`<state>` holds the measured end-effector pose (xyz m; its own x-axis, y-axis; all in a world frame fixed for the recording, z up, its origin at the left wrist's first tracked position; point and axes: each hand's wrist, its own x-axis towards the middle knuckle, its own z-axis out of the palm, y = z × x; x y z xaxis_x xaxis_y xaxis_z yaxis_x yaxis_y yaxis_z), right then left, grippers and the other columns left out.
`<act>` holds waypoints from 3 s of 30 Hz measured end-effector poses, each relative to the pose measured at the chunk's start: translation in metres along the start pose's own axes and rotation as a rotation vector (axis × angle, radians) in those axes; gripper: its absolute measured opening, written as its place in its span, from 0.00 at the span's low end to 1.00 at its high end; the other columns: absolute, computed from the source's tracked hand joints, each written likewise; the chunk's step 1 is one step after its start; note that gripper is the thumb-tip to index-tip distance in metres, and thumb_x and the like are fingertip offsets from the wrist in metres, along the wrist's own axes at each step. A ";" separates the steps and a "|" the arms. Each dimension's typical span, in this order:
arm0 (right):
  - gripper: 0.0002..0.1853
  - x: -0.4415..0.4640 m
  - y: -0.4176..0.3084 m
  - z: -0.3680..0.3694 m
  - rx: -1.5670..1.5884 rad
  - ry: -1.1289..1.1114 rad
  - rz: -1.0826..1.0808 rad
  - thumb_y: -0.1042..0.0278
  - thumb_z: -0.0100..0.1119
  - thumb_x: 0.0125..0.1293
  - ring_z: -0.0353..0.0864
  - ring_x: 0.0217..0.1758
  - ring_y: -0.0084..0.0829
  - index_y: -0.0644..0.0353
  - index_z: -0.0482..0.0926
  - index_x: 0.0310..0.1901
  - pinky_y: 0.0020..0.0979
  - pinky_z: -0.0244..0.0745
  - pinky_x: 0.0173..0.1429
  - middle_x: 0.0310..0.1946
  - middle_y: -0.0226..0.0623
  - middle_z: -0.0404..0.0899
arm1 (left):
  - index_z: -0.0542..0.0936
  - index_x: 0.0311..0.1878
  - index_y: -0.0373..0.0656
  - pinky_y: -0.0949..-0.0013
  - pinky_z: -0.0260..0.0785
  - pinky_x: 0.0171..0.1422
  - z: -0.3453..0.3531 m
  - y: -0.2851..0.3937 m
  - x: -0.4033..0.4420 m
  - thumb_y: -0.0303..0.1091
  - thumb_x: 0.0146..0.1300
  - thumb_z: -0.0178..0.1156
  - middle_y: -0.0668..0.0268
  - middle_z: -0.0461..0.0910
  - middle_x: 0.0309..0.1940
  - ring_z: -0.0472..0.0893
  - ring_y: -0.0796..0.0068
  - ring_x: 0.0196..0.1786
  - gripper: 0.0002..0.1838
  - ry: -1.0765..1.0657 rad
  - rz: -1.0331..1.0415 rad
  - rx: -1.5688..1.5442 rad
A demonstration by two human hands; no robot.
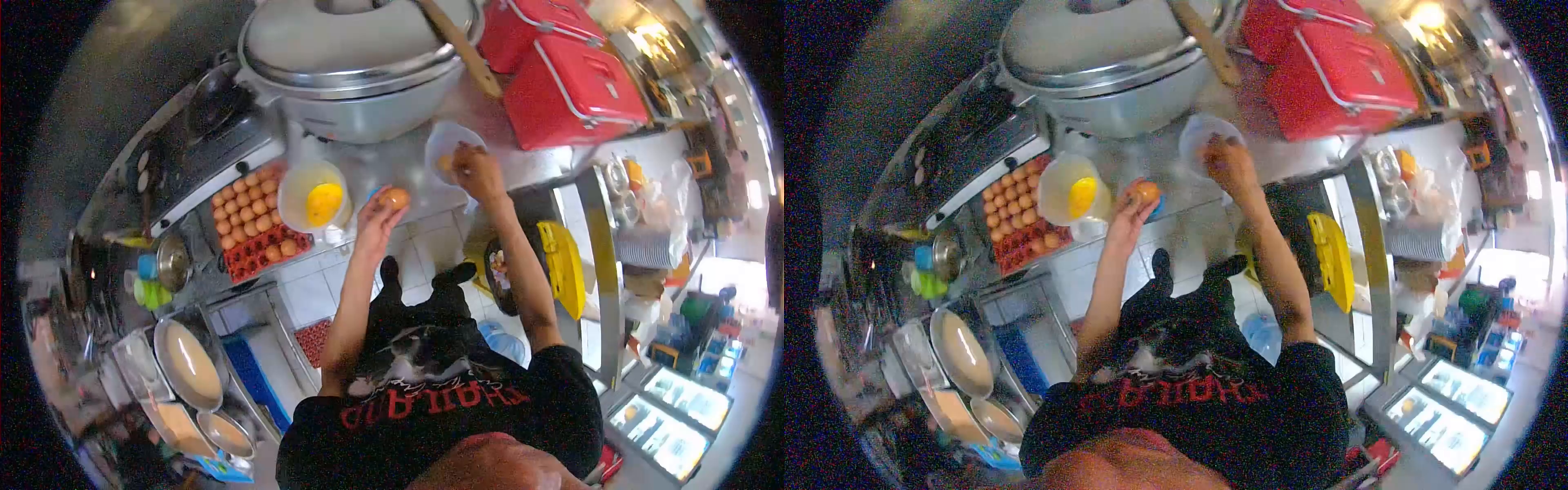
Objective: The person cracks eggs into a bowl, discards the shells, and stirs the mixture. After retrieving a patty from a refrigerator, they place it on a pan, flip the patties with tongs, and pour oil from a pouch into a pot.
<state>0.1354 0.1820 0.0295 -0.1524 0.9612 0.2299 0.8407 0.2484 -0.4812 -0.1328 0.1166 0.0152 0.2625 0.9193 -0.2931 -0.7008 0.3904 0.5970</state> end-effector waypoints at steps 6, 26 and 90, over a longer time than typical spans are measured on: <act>0.25 0.000 -0.046 -0.024 -0.001 0.078 0.116 0.72 0.62 0.56 0.79 0.37 0.46 0.63 0.71 0.56 0.41 0.76 0.41 0.35 0.47 0.79 | 0.68 0.64 0.38 0.65 0.68 0.64 -0.010 -0.002 0.001 0.24 0.64 0.58 0.58 0.75 0.56 0.76 0.67 0.58 0.24 0.110 0.083 0.193; 0.25 -0.036 -0.130 0.086 0.377 0.111 0.035 0.65 0.63 0.61 0.79 0.46 0.45 0.68 0.71 0.58 0.40 0.75 0.52 0.49 0.49 0.78 | 0.74 0.59 0.38 0.72 0.69 0.56 -0.039 -0.017 0.017 0.14 0.56 0.58 0.63 0.78 0.50 0.76 0.75 0.54 0.25 0.207 0.289 0.668; 0.26 -0.009 -0.054 0.131 0.189 -0.257 -0.427 0.77 0.57 0.51 0.79 0.43 0.47 0.55 0.76 0.56 0.42 0.77 0.46 0.43 0.45 0.80 | 0.76 0.50 0.37 0.49 0.71 0.40 -0.080 -0.023 0.040 0.28 0.52 0.59 0.46 0.77 0.32 0.78 0.44 0.35 0.19 0.139 0.438 1.682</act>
<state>0.0235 0.1756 -0.0578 -0.6028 0.7626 0.2347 0.5718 0.6181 -0.5395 -0.1592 0.1410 -0.0701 0.1407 0.9864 0.0855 0.7202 -0.1612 0.6747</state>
